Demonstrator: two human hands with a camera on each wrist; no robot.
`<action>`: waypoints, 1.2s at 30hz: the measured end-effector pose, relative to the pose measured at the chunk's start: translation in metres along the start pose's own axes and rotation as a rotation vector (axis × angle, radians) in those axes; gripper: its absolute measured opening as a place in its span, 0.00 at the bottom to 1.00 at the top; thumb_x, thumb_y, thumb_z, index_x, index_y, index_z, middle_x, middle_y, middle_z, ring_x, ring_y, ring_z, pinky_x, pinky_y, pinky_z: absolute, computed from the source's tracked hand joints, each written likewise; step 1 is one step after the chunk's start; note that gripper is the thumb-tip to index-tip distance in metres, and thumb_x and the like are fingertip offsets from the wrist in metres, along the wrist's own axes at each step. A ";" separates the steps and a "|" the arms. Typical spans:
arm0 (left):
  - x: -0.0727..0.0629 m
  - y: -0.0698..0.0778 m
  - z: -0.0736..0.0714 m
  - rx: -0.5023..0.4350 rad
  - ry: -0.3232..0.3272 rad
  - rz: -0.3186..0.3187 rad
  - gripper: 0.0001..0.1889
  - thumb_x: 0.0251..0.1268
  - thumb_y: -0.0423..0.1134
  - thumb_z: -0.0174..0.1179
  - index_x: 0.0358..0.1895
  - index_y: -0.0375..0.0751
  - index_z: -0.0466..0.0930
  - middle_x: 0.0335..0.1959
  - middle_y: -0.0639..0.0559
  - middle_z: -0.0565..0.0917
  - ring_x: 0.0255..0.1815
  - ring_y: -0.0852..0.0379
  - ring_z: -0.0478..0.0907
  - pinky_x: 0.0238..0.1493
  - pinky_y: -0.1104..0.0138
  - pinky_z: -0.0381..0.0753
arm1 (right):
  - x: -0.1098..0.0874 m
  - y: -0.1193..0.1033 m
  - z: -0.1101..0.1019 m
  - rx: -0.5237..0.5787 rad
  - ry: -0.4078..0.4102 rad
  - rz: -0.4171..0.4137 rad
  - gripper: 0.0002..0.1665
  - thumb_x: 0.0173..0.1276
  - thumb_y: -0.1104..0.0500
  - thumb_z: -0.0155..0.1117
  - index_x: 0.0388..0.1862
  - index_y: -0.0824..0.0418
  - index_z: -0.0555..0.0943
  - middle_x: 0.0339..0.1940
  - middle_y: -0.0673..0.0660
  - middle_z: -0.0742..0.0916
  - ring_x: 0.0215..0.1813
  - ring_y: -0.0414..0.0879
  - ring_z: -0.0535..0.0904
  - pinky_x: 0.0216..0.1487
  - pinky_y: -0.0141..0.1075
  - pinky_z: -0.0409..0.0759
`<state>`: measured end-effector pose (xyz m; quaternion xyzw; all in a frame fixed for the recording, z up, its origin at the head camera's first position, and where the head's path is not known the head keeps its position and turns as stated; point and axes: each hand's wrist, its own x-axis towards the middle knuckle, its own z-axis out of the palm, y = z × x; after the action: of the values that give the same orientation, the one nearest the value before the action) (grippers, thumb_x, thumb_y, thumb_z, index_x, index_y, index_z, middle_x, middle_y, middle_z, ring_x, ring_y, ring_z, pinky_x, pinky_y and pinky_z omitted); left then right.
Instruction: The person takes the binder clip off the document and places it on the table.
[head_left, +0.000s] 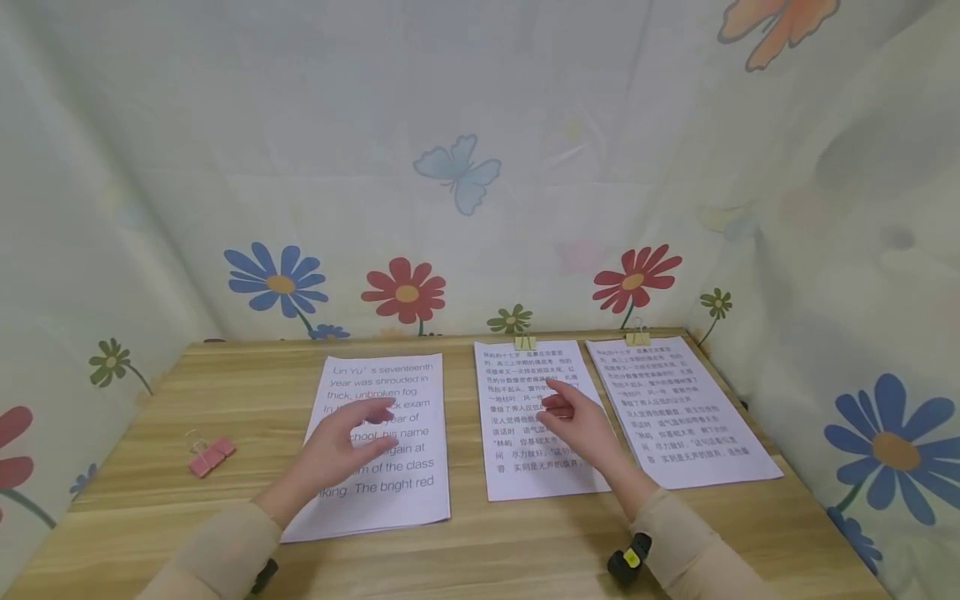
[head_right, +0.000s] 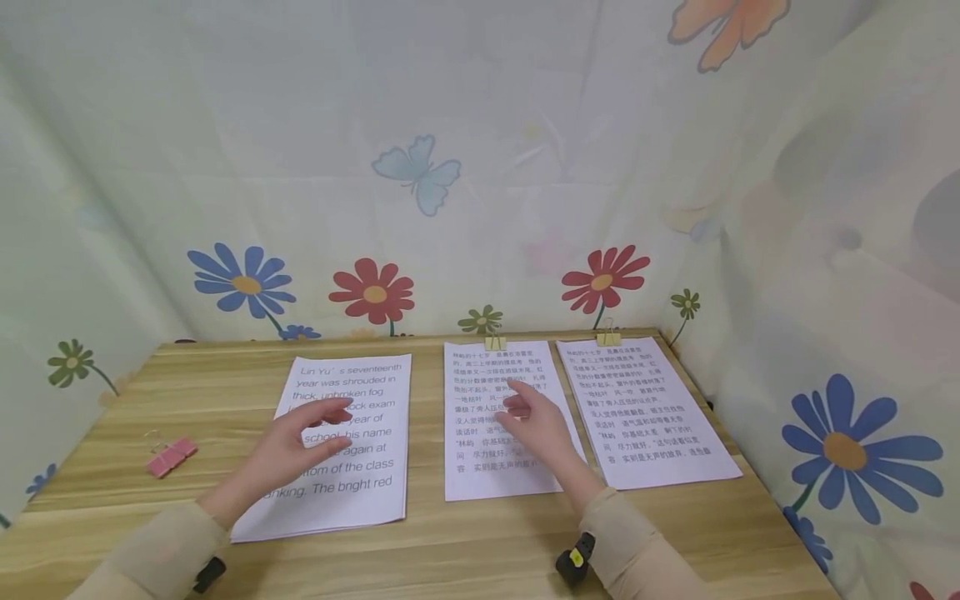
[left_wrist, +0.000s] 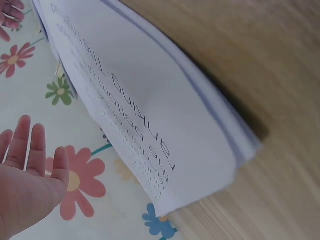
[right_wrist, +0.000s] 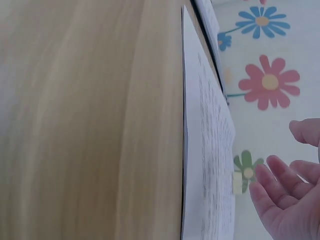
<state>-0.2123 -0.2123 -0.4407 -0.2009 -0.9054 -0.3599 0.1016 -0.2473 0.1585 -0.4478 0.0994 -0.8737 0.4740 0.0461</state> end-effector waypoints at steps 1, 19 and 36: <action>0.000 0.001 0.001 0.000 -0.003 0.003 0.29 0.59 0.43 0.72 0.64 0.43 0.76 0.50 0.53 0.85 0.54 0.51 0.80 0.58 0.47 0.76 | 0.000 0.002 -0.005 -0.004 0.003 0.007 0.34 0.66 0.62 0.70 0.70 0.65 0.71 0.49 0.61 0.86 0.50 0.53 0.83 0.53 0.43 0.81; 0.005 0.015 0.022 -0.028 -0.037 0.070 0.29 0.58 0.43 0.73 0.64 0.49 0.77 0.50 0.56 0.85 0.55 0.56 0.79 0.60 0.51 0.75 | -0.011 0.037 -0.061 -0.076 0.023 0.125 0.39 0.67 0.61 0.68 0.74 0.66 0.64 0.59 0.69 0.81 0.60 0.61 0.78 0.61 0.51 0.76; 0.012 0.030 0.030 -0.067 -0.062 0.078 0.29 0.58 0.44 0.73 0.64 0.50 0.77 0.51 0.57 0.84 0.57 0.56 0.78 0.61 0.51 0.75 | -0.009 0.060 -0.077 -0.053 -0.055 0.248 0.46 0.65 0.59 0.70 0.77 0.65 0.59 0.63 0.70 0.78 0.62 0.62 0.75 0.62 0.53 0.74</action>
<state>-0.2106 -0.1684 -0.4397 -0.2505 -0.8870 -0.3794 0.0809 -0.2528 0.2560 -0.4565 0.0022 -0.8925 0.4497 -0.0340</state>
